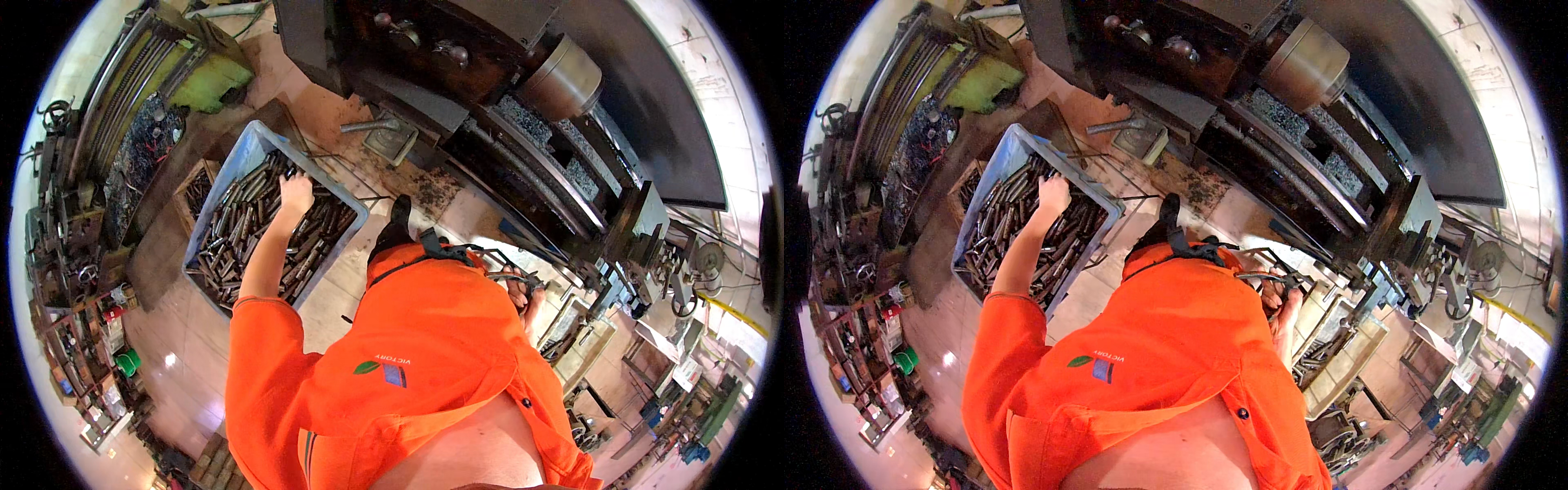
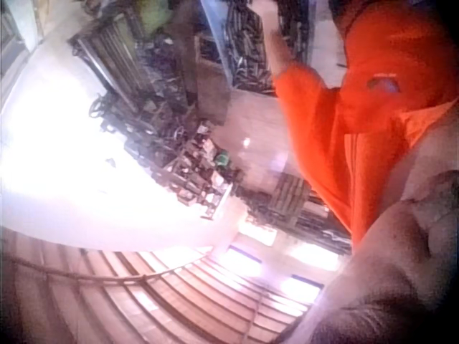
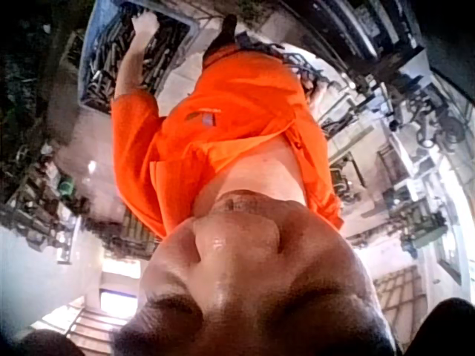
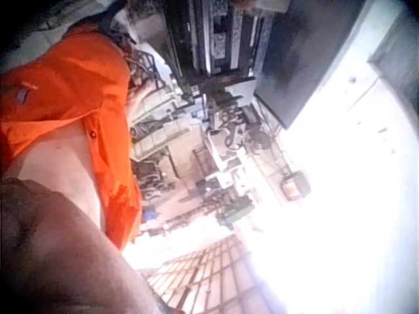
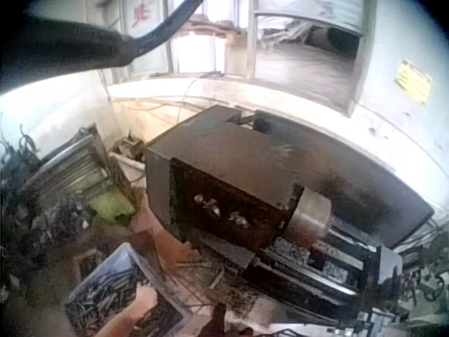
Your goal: The person repeatedly picks up metal rods from a blue bin, measures them with a caliper against a lathe, and places them into a white bin. The process involves handling the rods and caliper with both hands while standing in front of the machinery.
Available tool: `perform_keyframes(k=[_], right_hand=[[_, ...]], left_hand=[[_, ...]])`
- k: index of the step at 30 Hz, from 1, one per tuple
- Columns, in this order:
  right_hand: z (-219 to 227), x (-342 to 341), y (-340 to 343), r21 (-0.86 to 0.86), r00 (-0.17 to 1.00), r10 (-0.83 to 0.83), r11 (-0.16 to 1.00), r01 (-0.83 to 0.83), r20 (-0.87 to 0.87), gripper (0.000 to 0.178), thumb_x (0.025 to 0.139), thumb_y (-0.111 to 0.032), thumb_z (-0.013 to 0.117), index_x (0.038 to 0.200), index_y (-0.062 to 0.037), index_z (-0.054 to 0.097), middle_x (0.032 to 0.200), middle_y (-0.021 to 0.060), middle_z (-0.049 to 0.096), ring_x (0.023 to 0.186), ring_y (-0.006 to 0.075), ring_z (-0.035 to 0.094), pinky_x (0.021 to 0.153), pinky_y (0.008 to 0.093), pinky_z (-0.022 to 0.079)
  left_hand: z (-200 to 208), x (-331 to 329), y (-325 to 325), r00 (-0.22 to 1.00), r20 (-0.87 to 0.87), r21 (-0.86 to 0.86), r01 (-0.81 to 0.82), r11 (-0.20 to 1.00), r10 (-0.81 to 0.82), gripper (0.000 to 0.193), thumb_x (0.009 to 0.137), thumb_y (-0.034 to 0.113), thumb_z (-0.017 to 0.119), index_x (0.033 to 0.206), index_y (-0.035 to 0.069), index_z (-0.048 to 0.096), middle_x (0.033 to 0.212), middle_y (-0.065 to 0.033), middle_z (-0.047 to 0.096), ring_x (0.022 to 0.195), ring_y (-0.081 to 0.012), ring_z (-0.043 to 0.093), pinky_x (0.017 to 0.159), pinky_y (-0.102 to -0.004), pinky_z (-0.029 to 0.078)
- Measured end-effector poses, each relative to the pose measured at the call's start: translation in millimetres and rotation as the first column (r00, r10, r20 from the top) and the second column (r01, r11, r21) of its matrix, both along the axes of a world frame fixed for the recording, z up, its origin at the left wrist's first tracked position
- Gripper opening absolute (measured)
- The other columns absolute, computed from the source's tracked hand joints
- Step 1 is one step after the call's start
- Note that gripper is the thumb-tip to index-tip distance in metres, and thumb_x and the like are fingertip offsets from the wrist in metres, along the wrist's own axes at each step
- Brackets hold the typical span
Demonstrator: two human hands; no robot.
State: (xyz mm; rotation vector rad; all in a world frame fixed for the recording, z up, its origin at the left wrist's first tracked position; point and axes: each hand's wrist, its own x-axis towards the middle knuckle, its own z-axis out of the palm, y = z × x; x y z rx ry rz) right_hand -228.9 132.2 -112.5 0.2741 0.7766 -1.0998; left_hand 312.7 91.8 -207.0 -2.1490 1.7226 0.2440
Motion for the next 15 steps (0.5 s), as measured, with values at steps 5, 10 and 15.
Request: perform_keyframes(k=[5, 10, 15], right_hand=[[5, -6, -3, -0.07, 0.993, 0.06, 0.995, -0.067, -0.103, 0.055, 0.078, -0.03, 0.055, 0.118, 0.0057, 0.042, 0.12, 0.0228, 0.049, 0.048, 0.0075, 0.035, 0.044, 0.0187, 0.034], [40, 7, -27, -0.316, 0.94, 0.134, 0.919, -0.236, -0.313, 0.052, 0.077, -0.026, 0.052, 0.12, 0.0004, 0.042, 0.118, 0.0199, 0.051, 0.047, 0.0061, 0.033, 0.04, 0.0191, 0.029], [111, 65, -78, -0.098, 0.328, 0.328, 0.558, -0.824, -0.886, 0.039, 0.07, 0.001, 0.046, 0.109, 0.0011, 0.052, 0.104, 0.0124, 0.059, 0.067, 0.0074, 0.05, 0.058, 0.0211, 0.04]], left_hand=[[68, 6, 40, 0.898, -0.353, -0.226, -0.354, 0.907, 0.263, 0.021, 0.076, 0.014, 0.056, 0.086, -0.004, 0.055, 0.077, -0.0188, 0.063, 0.071, -0.0326, 0.062, 0.07, -0.0451, 0.045], [165, -52, 35, 0.221, -0.958, -0.037, -0.727, 0.686, 0.183, 0.012, 0.081, 0.003, 0.057, 0.088, -0.007, 0.057, 0.071, -0.0089, 0.06, 0.059, -0.0119, 0.057, 0.055, -0.0234, 0.045], [228, -174, -37, 0.003, -0.996, -0.084, -0.434, 0.897, -0.092, 0.013, 0.081, 0.005, 0.06, 0.087, -0.007, 0.058, 0.071, -0.007, 0.061, 0.06, -0.0121, 0.058, 0.058, -0.0237, 0.047]])
